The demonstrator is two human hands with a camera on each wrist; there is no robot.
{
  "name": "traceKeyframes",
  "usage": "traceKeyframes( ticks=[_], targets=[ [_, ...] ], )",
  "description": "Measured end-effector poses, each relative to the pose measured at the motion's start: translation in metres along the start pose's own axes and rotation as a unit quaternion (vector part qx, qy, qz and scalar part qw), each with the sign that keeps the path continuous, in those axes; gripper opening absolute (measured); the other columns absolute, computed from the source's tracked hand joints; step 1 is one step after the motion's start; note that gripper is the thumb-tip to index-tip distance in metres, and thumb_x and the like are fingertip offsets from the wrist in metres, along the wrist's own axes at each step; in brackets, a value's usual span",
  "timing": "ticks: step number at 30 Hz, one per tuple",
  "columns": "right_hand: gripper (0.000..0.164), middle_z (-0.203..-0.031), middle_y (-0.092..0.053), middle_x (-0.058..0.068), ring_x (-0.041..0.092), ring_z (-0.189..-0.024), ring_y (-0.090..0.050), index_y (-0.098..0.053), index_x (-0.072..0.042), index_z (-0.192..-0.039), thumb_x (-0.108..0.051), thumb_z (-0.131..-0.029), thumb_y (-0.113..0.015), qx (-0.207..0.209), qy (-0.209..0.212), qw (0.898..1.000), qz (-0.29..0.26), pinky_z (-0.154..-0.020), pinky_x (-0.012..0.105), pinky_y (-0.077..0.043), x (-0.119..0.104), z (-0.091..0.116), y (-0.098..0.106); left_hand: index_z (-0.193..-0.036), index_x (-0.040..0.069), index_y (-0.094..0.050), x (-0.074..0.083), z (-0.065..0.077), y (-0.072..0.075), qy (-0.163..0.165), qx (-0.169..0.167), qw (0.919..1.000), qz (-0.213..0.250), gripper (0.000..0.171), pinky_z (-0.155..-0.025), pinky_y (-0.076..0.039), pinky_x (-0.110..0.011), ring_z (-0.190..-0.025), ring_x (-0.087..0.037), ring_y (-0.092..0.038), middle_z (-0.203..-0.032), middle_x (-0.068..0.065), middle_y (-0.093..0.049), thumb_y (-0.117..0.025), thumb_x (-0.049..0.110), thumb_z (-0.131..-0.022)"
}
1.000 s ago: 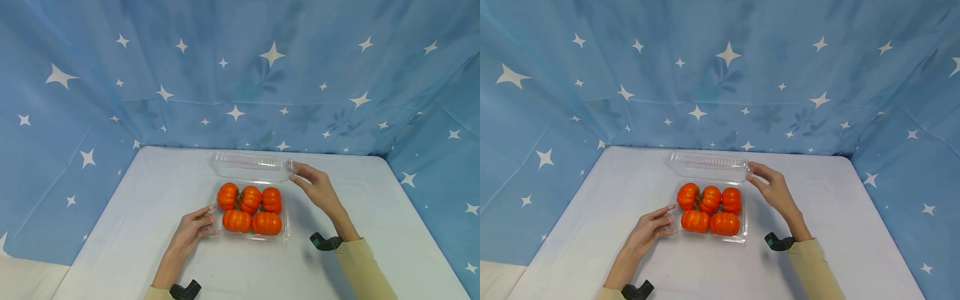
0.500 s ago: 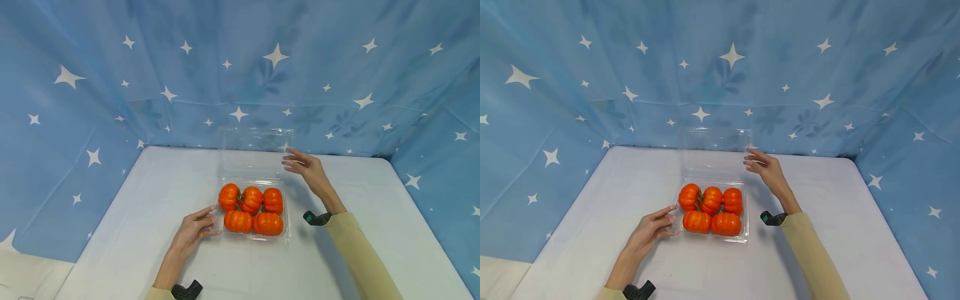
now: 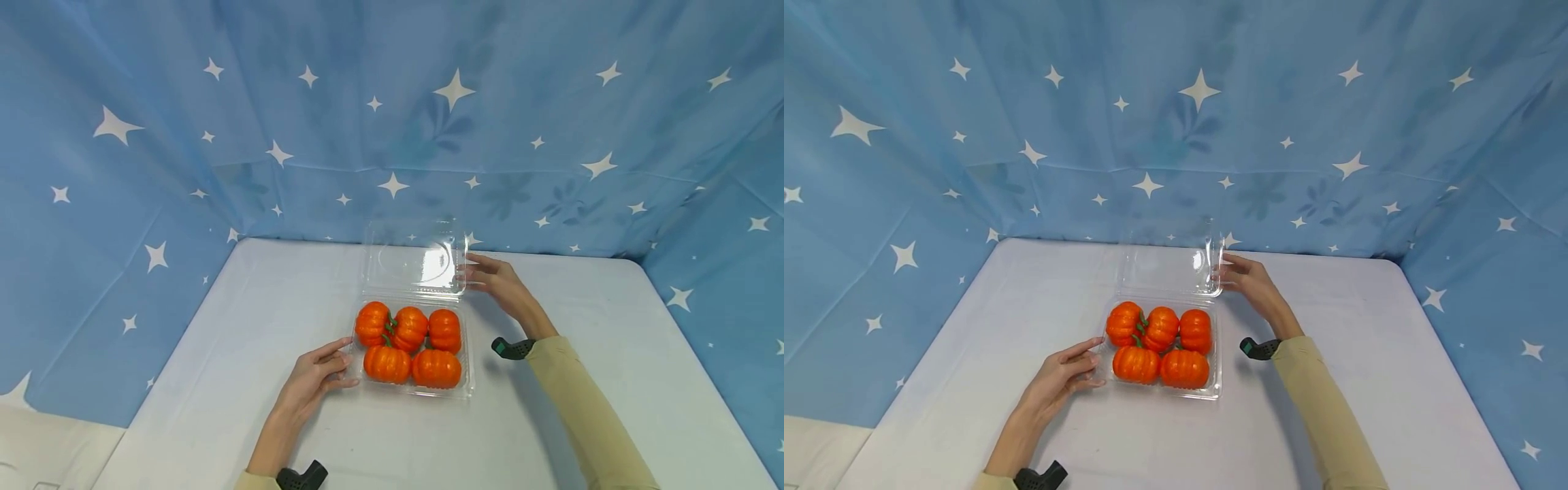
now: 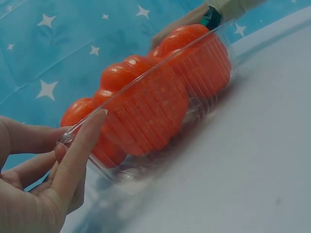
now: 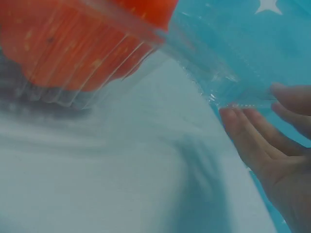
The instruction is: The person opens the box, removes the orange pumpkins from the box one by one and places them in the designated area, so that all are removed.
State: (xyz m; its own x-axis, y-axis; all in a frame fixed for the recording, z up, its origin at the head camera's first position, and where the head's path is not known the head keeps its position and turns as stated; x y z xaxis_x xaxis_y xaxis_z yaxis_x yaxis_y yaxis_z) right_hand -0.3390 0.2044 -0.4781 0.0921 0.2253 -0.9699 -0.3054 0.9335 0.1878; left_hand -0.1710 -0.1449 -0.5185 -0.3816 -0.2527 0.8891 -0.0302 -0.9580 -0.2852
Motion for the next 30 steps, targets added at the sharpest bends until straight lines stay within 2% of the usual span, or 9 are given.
traceKeyframes(
  ticks=[7, 15, 19, 24, 30],
  targets=[
    [0.057, -0.151, -0.052, 0.023, 0.037, -0.137, -0.055, -0.036, -0.004, -0.159, -0.020, -0.107, -0.053, -0.019, -0.023, 0.999, -0.022, -0.110, 0.044, -0.048, 0.016, -0.003, -0.006, -0.145, -0.005, -0.051, -0.002, 0.000, -0.002, -0.004, -0.007, 1.0000, 0.004, 0.049, -0.084, -0.063, -0.043, -0.073, -0.011, -0.052, -0.091, -0.004, -0.058, -0.063, 0.001, -0.098],
    [0.057, -0.152, -0.051, 0.024, 0.029, -0.133, -0.060, -0.037, -0.003, -0.158, -0.020, -0.106, -0.054, -0.018, -0.049, 0.998, -0.045, -0.103, 0.031, -0.053, 0.028, -0.003, -0.009, -0.146, -0.006, -0.050, -0.001, -0.002, 0.000, -0.007, -0.022, 0.9996, -0.016, 0.050, -0.087, -0.062, -0.045, -0.074, -0.011, -0.053, -0.088, -0.002, -0.057, -0.064, 0.003, -0.098],
    [0.057, -0.151, -0.051, 0.026, 0.025, -0.127, -0.065, -0.039, -0.002, -0.157, -0.021, -0.106, -0.055, -0.011, -0.054, 0.997, -0.051, -0.100, 0.029, -0.054, 0.030, -0.001, -0.008, -0.146, -0.004, -0.051, 0.002, -0.004, 0.000, -0.006, -0.026, 0.9990, -0.037, 0.051, -0.087, -0.062, -0.045, -0.078, -0.013, -0.056, -0.087, -0.002, -0.059, -0.064, 0.003, -0.098],
    [0.057, -0.151, -0.051, 0.027, 0.017, -0.119, -0.069, -0.039, -0.001, -0.156, -0.022, -0.106, -0.056, -0.010, -0.066, 0.996, -0.056, -0.099, 0.028, -0.055, 0.033, 0.000, -0.008, -0.149, -0.002, -0.048, 0.005, -0.005, 0.002, 0.003, -0.026, 0.9988, -0.042, 0.055, -0.087, -0.062, -0.044, -0.085, -0.015, -0.059, -0.091, -0.002, -0.061, -0.066, 0.004, -0.097],
    [0.058, -0.151, -0.050, 0.027, 0.012, -0.113, -0.069, -0.040, -0.001, -0.156, -0.026, -0.106, -0.057, 0.000, -0.076, 0.996, -0.049, -0.098, 0.028, -0.055, 0.037, 0.000, -0.008, -0.149, -0.002, -0.049, 0.008, -0.009, 0.003, 0.003, -0.030, 0.9979, -0.057, 0.056, -0.081, -0.063, -0.036, -0.084, -0.014, -0.059, -0.088, 0.000, -0.063, -0.068, 0.008, -0.097]
  ],
)
Point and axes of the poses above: each hand's wrist, its own z-axis away from the middle knuckle, its own y-axis out of the back of the hand, x = y × z, the point moved 8 cm from there along -z, towards the middle knuckle
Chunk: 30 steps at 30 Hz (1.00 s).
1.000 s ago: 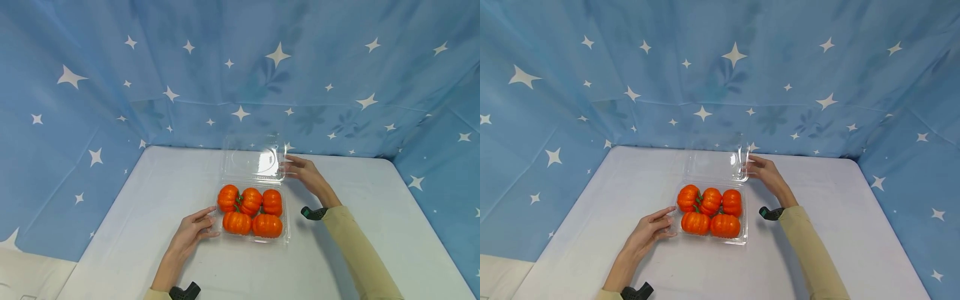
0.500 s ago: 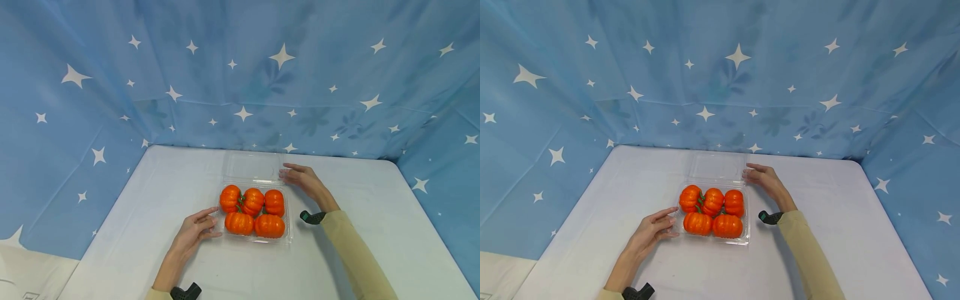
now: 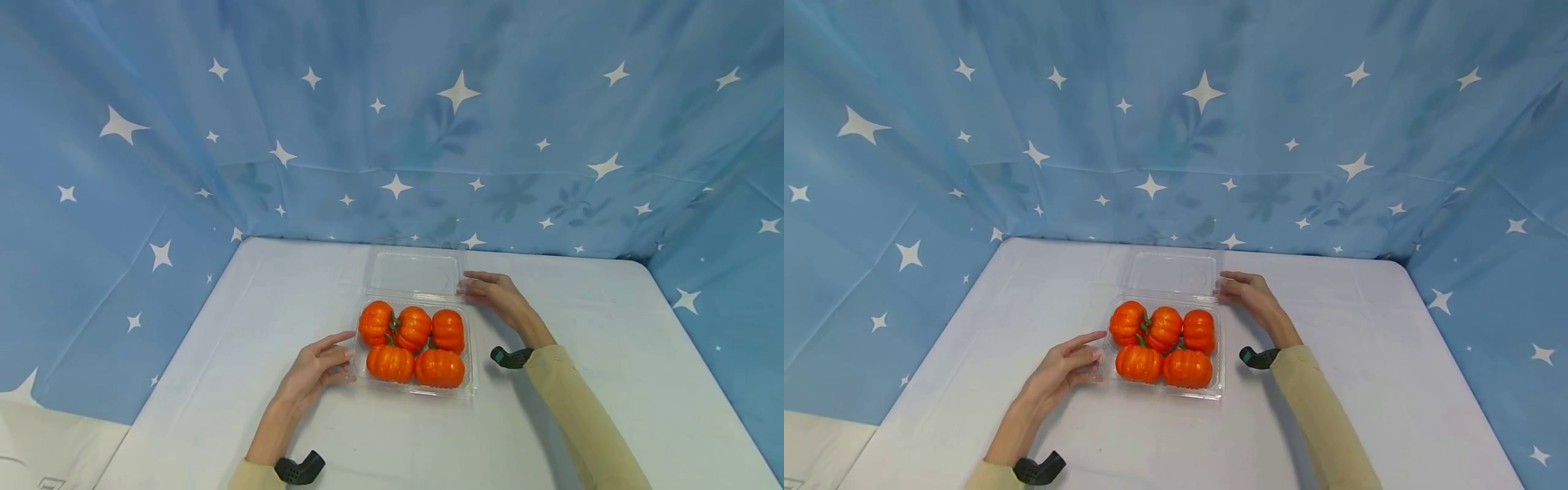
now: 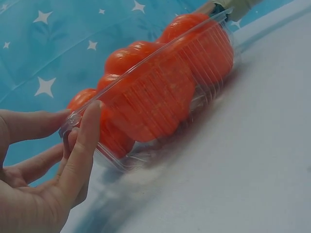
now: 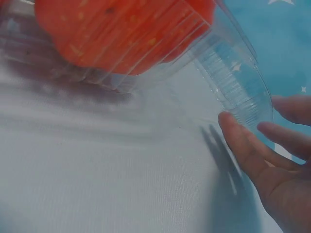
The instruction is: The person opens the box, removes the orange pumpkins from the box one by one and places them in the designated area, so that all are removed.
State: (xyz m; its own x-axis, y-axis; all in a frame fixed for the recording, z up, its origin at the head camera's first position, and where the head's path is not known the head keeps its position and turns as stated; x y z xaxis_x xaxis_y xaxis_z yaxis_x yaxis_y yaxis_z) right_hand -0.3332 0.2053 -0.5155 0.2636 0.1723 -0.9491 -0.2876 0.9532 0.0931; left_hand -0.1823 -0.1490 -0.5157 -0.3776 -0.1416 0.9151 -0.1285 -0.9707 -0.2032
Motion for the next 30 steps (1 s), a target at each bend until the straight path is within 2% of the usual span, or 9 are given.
traceKeyframes(
  ticks=[2, 6, 9, 11, 14, 16, 24, 30],
  targets=[
    [0.058, -0.149, -0.051, 0.028, 0.013, -0.112, -0.069, -0.042, 0.000, -0.155, -0.027, -0.106, -0.058, 0.008, 0.002, 1.000, 0.010, -0.099, 0.030, -0.055, -0.001, 0.002, 0.001, -0.149, -0.001, -0.049, 0.000, -0.002, 0.000, 0.003, 0.000, 1.0000, -0.003, 0.056, -0.078, -0.063, -0.033, -0.084, -0.014, -0.059, -0.086, 0.001, -0.063, -0.068, 0.008, -0.097],
    [0.058, -0.143, -0.056, 0.030, 0.028, -0.116, -0.069, -0.043, 0.004, -0.152, -0.027, -0.105, -0.059, 0.024, 0.019, 0.998, 0.063, -0.104, 0.038, -0.053, -0.008, 0.010, 0.002, -0.148, -0.001, -0.049, 0.000, -0.004, 0.000, 0.007, 0.002, 1.0000, -0.005, 0.057, -0.074, -0.062, -0.030, -0.083, -0.013, -0.059, -0.089, 0.002, -0.065, -0.069, 0.006, -0.095],
    [0.058, -0.140, -0.058, 0.030, 0.037, -0.118, -0.068, -0.044, 0.005, -0.151, -0.026, -0.104, -0.060, 0.038, 0.041, 0.990, 0.130, -0.105, 0.046, -0.052, -0.016, 0.019, 0.002, -0.148, -0.003, -0.049, -0.001, -0.005, 0.000, 0.006, 0.004, 1.0000, -0.003, 0.056, -0.072, -0.062, -0.029, -0.081, -0.013, -0.059, -0.091, 0.001, -0.065, -0.068, 0.003, -0.095],
    [0.057, -0.139, -0.059, 0.028, 0.040, -0.120, -0.066, -0.046, 0.005, -0.149, -0.026, -0.103, -0.061, 0.051, 0.057, 0.980, 0.185, -0.104, 0.050, -0.053, -0.022, 0.026, 0.003, -0.148, -0.003, -0.049, -0.002, -0.007, 0.000, 0.004, 0.003, 1.0000, -0.003, 0.056, -0.072, -0.061, -0.029, -0.080, -0.013, -0.060, -0.092, -0.001, -0.065, -0.067, 0.003, -0.095],
    [0.056, -0.141, -0.059, 0.026, 0.042, -0.123, -0.064, -0.050, 0.003, -0.147, -0.029, -0.102, -0.063, 0.069, 0.085, 0.956, 0.272, -0.102, 0.055, -0.054, -0.032, 0.038, 0.002, -0.148, -0.003, -0.049, -0.003, -0.008, -0.001, -0.001, 0.000, 1.0000, -0.003, 0.055, -0.071, -0.061, -0.028, -0.076, -0.013, -0.061, -0.095, -0.003, -0.067, -0.066, 0.002, -0.096],
    [0.054, -0.141, -0.059, 0.026, 0.043, -0.125, -0.062, -0.053, 0.003, -0.144, -0.029, -0.101, -0.065, 0.075, 0.100, 0.944, 0.306, -0.100, 0.055, -0.054, -0.037, 0.045, 0.000, -0.148, -0.003, -0.048, -0.003, -0.008, -0.002, -0.002, -0.002, 1.0000, -0.003, 0.055, -0.071, -0.061, -0.028, -0.074, -0.013, -0.062, -0.095, -0.003, -0.067, -0.065, 0.003, -0.096],
    [0.046, -0.138, -0.062, 0.024, 0.044, -0.120, -0.064, -0.061, 0.001, -0.137, -0.022, -0.098, -0.070, 0.060, 0.154, 0.922, 0.351, -0.096, 0.055, -0.056, -0.059, 0.070, -0.018, -0.147, -0.002, -0.049, -0.003, -0.008, -0.002, -0.002, 0.005, 1.0000, -0.002, 0.052, -0.068, -0.059, -0.027, -0.067, -0.011, -0.054, -0.092, -0.002, -0.065, -0.064, 0.000, -0.096],
    [0.041, -0.135, -0.064, 0.021, 0.044, -0.117, -0.065, -0.063, 0.001, -0.133, -0.014, -0.096, -0.071, 0.009, 0.203, 0.910, 0.363, -0.098, 0.058, -0.054, -0.069, 0.086, -0.040, -0.146, -0.001, -0.050, -0.003, -0.009, -0.002, 0.004, 0.008, 0.9999, -0.013, 0.052, -0.069, -0.058, -0.025, -0.071, -0.012, -0.057, -0.096, -0.004, -0.067, -0.062, 0.001, -0.096]
  ],
)
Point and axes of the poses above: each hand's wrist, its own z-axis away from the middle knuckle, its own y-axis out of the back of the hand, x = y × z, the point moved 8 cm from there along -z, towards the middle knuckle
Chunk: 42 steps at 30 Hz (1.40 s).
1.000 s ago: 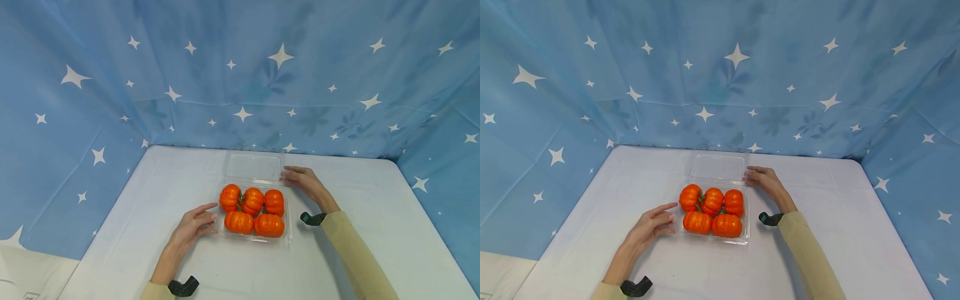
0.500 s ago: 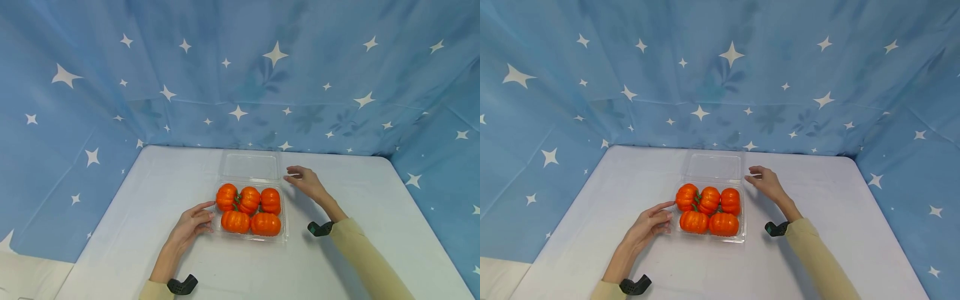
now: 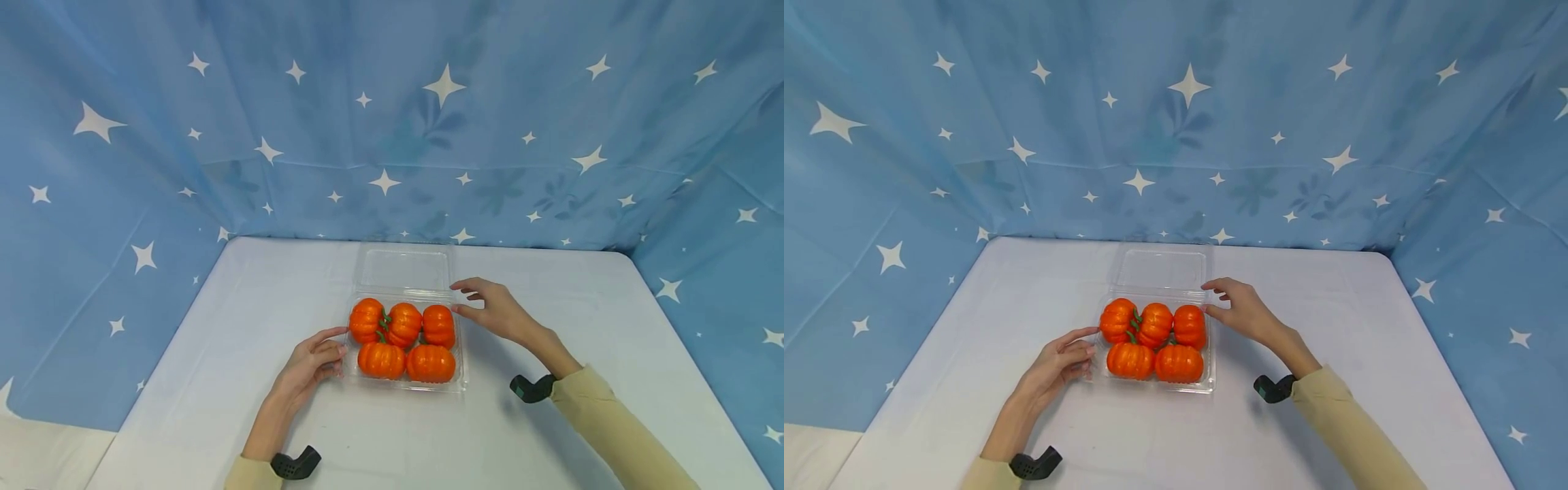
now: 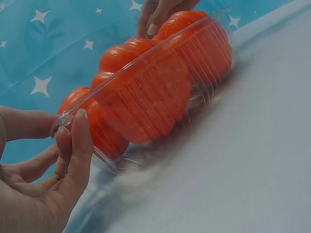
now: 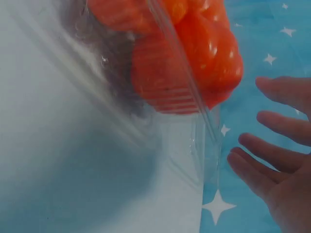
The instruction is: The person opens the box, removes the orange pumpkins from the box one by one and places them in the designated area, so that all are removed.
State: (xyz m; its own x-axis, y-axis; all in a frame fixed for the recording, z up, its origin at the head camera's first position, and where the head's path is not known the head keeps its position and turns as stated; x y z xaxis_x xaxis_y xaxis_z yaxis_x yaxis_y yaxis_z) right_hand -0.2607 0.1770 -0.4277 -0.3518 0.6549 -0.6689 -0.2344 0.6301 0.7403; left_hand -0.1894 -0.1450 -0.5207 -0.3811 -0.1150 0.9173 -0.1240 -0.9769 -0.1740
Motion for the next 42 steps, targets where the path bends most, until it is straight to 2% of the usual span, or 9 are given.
traceKeyframes(
  ticks=[4, 12, 18, 25, 30, 38, 42],
  targets=[
    [0.040, -0.134, -0.065, 0.021, 0.042, -0.116, -0.066, -0.063, 0.001, -0.133, -0.011, -0.095, -0.071, -0.024, 0.029, 0.999, -0.007, -0.098, 0.058, -0.054, -0.014, 0.003, -0.006, -0.146, -0.001, -0.050, 0.000, -0.002, 0.001, 0.005, 0.003, 1.0000, 0.003, 0.053, -0.070, -0.057, -0.023, -0.074, -0.012, -0.060, -0.096, -0.003, -0.070, -0.062, 0.001, -0.095],
    [0.044, -0.133, -0.065, 0.016, 0.036, -0.115, -0.064, -0.062, -0.001, -0.134, -0.014, -0.094, -0.074, -0.072, 0.042, 0.996, 0.009, -0.098, 0.052, -0.057, -0.029, 0.005, -0.022, -0.146, 0.000, -0.049, 0.004, -0.005, 0.004, 0.009, -0.001, 0.9999, -0.004, 0.053, -0.074, -0.057, -0.024, -0.076, -0.012, -0.060, -0.090, 0.003, -0.069, -0.065, 0.006, -0.096],
    [0.045, -0.132, -0.065, 0.014, 0.032, -0.118, -0.061, -0.062, -0.003, -0.134, -0.017, -0.093, -0.076, -0.101, 0.047, 0.994, 0.024, -0.100, 0.052, -0.055, -0.034, 0.001, -0.035, -0.146, 0.001, -0.049, 0.009, -0.012, 0.007, 0.009, -0.002, 0.9999, -0.008, 0.053, -0.074, -0.056, -0.024, -0.075, -0.013, -0.059, -0.085, 0.004, -0.067, -0.067, 0.010, -0.097],
    [0.051, -0.139, -0.059, 0.014, 0.034, -0.127, -0.055, -0.060, -0.007, -0.137, -0.023, -0.092, -0.077, -0.138, 0.024, 0.989, 0.050, -0.102, 0.052, -0.054, -0.036, -0.001, -0.046, -0.148, 0.001, -0.047, 0.010, -0.017, 0.009, 0.011, -0.011, 0.9999, -0.002, 0.056, -0.071, -0.055, -0.024, -0.074, -0.013, -0.058, -0.089, 0.001, -0.068, -0.067, 0.009, -0.096],
    [0.053, -0.143, -0.056, 0.017, 0.037, -0.131, -0.052, -0.059, -0.007, -0.139, -0.022, -0.091, -0.078, -0.144, 0.017, 0.987, 0.071, -0.105, 0.054, -0.052, -0.039, 0.000, -0.044, -0.147, 0.005, -0.049, 0.010, -0.023, 0.009, 0.007, -0.014, 0.9999, -0.004, 0.054, -0.069, -0.055, -0.023, -0.074, -0.013, -0.058, -0.095, -0.002, -0.069, -0.067, 0.010, -0.097],
    [0.058, -0.149, -0.051, 0.018, 0.038, -0.136, -0.047, -0.054, -0.007, -0.144, -0.019, -0.092, -0.077, -0.162, 0.001, 0.983, 0.087, -0.108, 0.056, -0.049, -0.038, 0.004, -0.041, -0.148, 0.009, -0.049, 0.011, -0.031, 0.004, 0.002, -0.029, 0.9995, -0.006, 0.056, -0.066, -0.053, -0.023, -0.073, -0.014, -0.057, -0.096, -0.003, -0.066, -0.070, 0.013, -0.096],
    [0.058, -0.148, -0.052, 0.018, 0.037, -0.135, -0.048, -0.055, -0.007, -0.143, -0.019, -0.091, -0.078, -0.164, 0.000, 0.982, 0.092, -0.107, 0.055, -0.050, -0.037, 0.006, -0.040, -0.150, 0.010, -0.047, 0.010, -0.034, 0.002, 0.001, -0.039, 0.9992, 0.001, 0.058, -0.065, -0.053, -0.023, -0.073, -0.014, -0.056, -0.095, -0.001, -0.066, -0.069, 0.012, -0.097]
  ],
)
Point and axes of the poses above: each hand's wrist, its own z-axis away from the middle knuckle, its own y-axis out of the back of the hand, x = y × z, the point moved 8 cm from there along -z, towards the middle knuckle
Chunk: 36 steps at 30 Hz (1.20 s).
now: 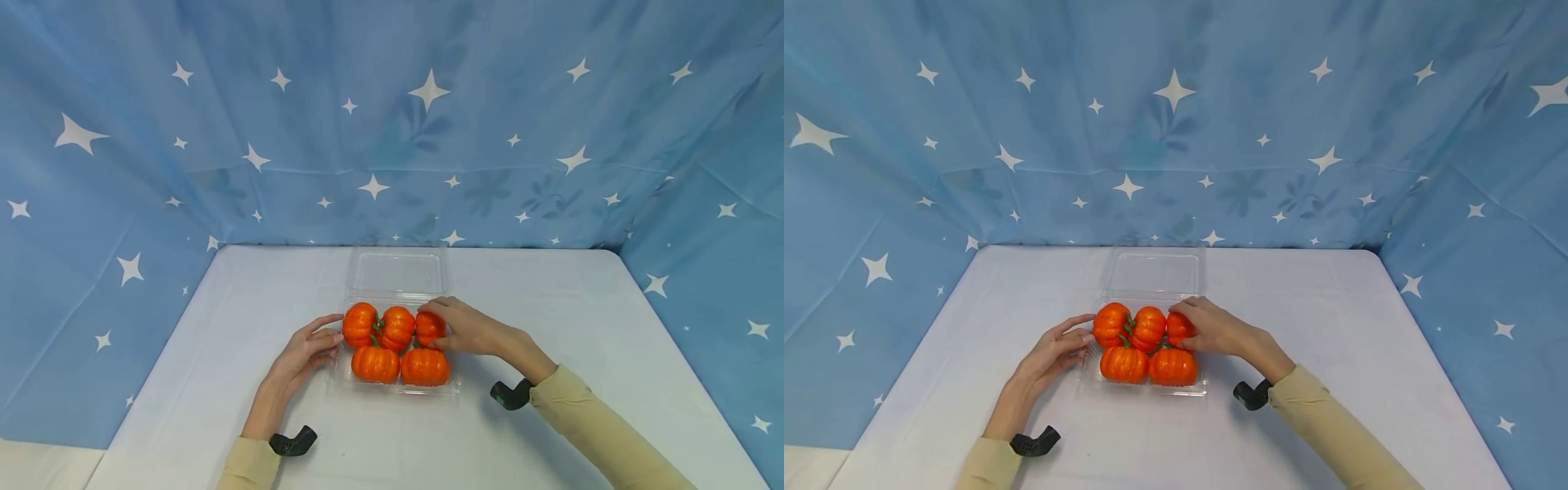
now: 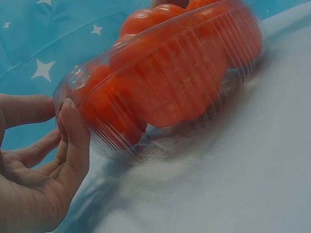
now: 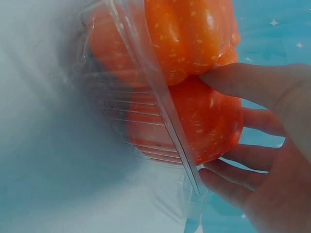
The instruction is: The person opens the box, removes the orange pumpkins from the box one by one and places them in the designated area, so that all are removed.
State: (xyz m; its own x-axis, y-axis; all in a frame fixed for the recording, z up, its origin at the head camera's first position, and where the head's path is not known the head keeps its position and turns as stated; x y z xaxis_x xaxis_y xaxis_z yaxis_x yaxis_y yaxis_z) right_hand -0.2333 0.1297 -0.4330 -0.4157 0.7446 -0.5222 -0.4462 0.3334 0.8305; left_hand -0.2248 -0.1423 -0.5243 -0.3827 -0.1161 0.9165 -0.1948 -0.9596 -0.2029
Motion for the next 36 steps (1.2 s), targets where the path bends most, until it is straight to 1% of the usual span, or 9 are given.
traceKeyframes(
  ticks=[4, 9, 13, 17, 23, 29, 33, 36],
  targets=[
    [0.056, -0.145, -0.055, 0.016, 0.036, -0.134, -0.050, -0.058, -0.008, -0.140, -0.019, -0.090, -0.079, 0.003, 0.007, 1.000, 0.007, -0.106, 0.053, -0.051, -0.002, -0.002, 0.000, -0.151, 0.010, -0.046, -0.002, -0.001, 0.002, -0.004, -0.003, 1.0000, 0.007, 0.058, -0.064, -0.052, -0.023, -0.072, -0.013, -0.056, -0.095, -0.001, -0.066, -0.068, 0.011, -0.097],
    [0.053, -0.143, -0.058, 0.016, 0.036, -0.132, -0.053, -0.061, -0.007, -0.138, -0.018, -0.089, -0.080, 0.012, 0.028, 0.999, 0.019, -0.106, 0.053, -0.052, -0.008, -0.004, 0.001, -0.151, 0.010, -0.045, -0.002, 0.001, 0.004, -0.007, -0.004, 0.9999, 0.014, 0.059, -0.062, -0.051, -0.024, -0.071, -0.013, -0.055, -0.095, -0.002, -0.065, -0.068, 0.009, -0.096],
    [0.053, -0.140, -0.060, 0.016, 0.034, -0.127, -0.058, -0.062, -0.006, -0.136, -0.018, -0.088, -0.080, 0.026, 0.045, 0.998, 0.027, -0.103, 0.050, -0.054, -0.012, -0.003, 0.003, -0.152, 0.009, -0.043, -0.002, 0.002, 0.005, -0.011, -0.011, 0.9998, 0.014, 0.060, -0.061, -0.052, -0.024, -0.070, -0.013, -0.055, -0.096, -0.003, -0.064, -0.067, 0.008, -0.097],
    [0.052, -0.139, -0.060, 0.015, 0.033, -0.125, -0.060, -0.062, -0.006, -0.136, -0.019, -0.089, -0.080, 0.038, 0.055, 0.997, 0.024, -0.101, 0.048, -0.056, -0.012, 0.000, 0.005, -0.151, 0.009, -0.044, -0.002, 0.002, 0.005, -0.015, -0.011, 0.9997, 0.014, 0.059, -0.060, -0.052, -0.024, -0.068, -0.013, -0.054, -0.095, -0.003, -0.064, -0.067, 0.008, -0.097],
    [0.053, -0.139, -0.060, 0.014, 0.032, -0.126, -0.060, -0.061, -0.007, -0.136, -0.020, -0.089, -0.081, 0.060, 0.065, 0.996, 0.004, -0.102, 0.048, -0.055, -0.008, 0.006, 0.009, -0.151, 0.011, -0.044, -0.002, 0.001, 0.004, -0.015, -0.008, 0.9998, 0.005, 0.058, -0.061, -0.053, -0.024, -0.069, -0.013, -0.054, -0.095, -0.001, -0.065, -0.068, 0.010, -0.097],
    [0.057, -0.142, -0.059, 0.015, 0.036, -0.132, -0.056, -0.060, -0.005, -0.138, -0.018, -0.087, -0.083, 0.089, 0.072, 0.993, -0.012, -0.103, 0.052, -0.054, -0.002, 0.013, 0.013, -0.151, 0.011, -0.044, -0.002, -0.001, 0.000, -0.020, -0.014, 0.9997, 0.004, 0.059, -0.059, -0.052, -0.023, -0.068, -0.013, -0.054, -0.095, -0.001, -0.064, -0.068, 0.011, -0.097],
    [0.061, -0.144, -0.058, 0.017, 0.039, -0.134, -0.055, -0.060, -0.004, -0.139, -0.015, -0.085, -0.085, 0.112, 0.077, 0.990, -0.031, -0.101, 0.054, -0.055, 0.001, 0.019, 0.016, -0.150, 0.012, -0.045, -0.002, -0.003, -0.001, -0.020, -0.015, 0.9996, 0.010, 0.058, -0.058, -0.052, -0.023, -0.067, -0.013, -0.054, -0.095, -0.002, -0.064, -0.068, 0.010, -0.097],
    [0.061, -0.144, -0.059, 0.017, 0.039, -0.132, -0.056, -0.060, -0.005, -0.139, -0.014, -0.084, -0.085, 0.128, 0.085, 0.987, -0.043, -0.099, 0.055, -0.055, 0.002, 0.022, 0.018, -0.150, 0.011, -0.045, -0.002, -0.004, -0.001, -0.021, -0.016, 0.9996, 0.014, 0.058, -0.058, -0.052, -0.023, -0.066, -0.013, -0.054, -0.094, -0.003, -0.064, -0.068, 0.009, -0.097]
  ],
)
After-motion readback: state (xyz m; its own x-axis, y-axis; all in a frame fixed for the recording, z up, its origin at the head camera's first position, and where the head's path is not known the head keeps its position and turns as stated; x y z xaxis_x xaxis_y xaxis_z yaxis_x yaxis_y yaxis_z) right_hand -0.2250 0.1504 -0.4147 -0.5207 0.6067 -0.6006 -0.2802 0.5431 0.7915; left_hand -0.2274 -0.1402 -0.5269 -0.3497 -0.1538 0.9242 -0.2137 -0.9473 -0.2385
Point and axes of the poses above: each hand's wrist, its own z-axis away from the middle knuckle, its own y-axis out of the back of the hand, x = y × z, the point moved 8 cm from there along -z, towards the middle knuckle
